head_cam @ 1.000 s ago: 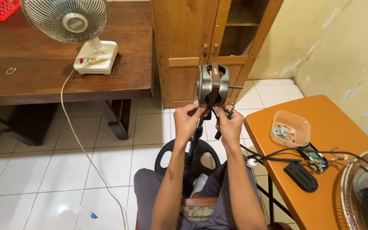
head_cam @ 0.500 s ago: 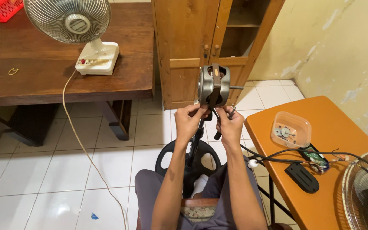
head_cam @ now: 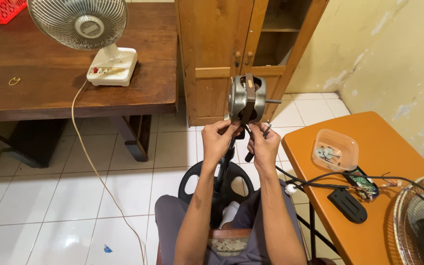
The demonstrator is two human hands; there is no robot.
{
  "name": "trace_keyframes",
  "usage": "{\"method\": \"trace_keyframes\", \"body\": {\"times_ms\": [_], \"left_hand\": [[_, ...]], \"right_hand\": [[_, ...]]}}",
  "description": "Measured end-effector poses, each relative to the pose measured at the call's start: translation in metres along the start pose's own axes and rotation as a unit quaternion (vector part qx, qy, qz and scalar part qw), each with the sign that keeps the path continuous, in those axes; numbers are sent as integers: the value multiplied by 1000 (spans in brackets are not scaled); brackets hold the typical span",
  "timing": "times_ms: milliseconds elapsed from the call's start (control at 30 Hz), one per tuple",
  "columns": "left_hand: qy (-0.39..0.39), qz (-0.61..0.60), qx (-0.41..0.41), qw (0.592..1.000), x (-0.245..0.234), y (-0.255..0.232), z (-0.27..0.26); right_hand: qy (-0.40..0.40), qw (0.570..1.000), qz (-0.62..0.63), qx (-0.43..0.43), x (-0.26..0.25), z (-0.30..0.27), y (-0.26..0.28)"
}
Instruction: The person uses a screwdriver to adjust and tighten screws on a disassembled electrical motor mounted on a stand. They rotate the motor housing to access different sides and continue working on the internal components.
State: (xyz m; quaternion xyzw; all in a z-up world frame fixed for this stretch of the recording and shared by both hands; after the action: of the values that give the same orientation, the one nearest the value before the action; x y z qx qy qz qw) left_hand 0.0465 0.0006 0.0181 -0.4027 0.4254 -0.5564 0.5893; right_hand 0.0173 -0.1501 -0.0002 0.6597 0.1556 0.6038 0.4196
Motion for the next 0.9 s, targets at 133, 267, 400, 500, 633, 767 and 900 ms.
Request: {"method": "trace_keyframes", "body": {"times_ms": [133, 267, 400, 500, 633, 767, 900], "left_hand": [[5, -10, -3, 1000, 1, 0, 1], [10, -16, -6, 1000, 1, -2, 0], [6, -10, -5, 1000, 0, -3, -2], [14, -26, 0, 1000, 0, -4, -1], [8, -11, -11, 1000, 0, -3, -1], [4, -12, -7, 1000, 1, -3, -1], [-4, -9, -12, 1000, 2, 0, -1]], "right_hand": [[7, 1000, -4, -10, 2, 1, 0], [-5, 1000, -9, -4, -1, 0, 1], [9, 1000, -7, -10, -4, 2, -1], [26, 1000, 3, -16, -2, 4, -1], [0, 1000, 0, 5, -1, 3, -1], [-4, 1000, 7, -5, -1, 3, -3], [9, 999, 15, -27, -3, 5, -6]]}}
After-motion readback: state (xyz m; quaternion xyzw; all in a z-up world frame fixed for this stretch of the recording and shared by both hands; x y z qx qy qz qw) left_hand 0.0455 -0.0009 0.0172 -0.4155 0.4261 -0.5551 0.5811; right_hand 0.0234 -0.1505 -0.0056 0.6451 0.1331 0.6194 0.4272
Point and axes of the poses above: each hand's wrist, its own z-axis towards the middle knuckle, its own x-axis out of the palm, y = z × x, the point moved 5 cm from there along z, towards the middle knuckle, and after that the axes turned 13 degrees about z, right-handed, at the moved point
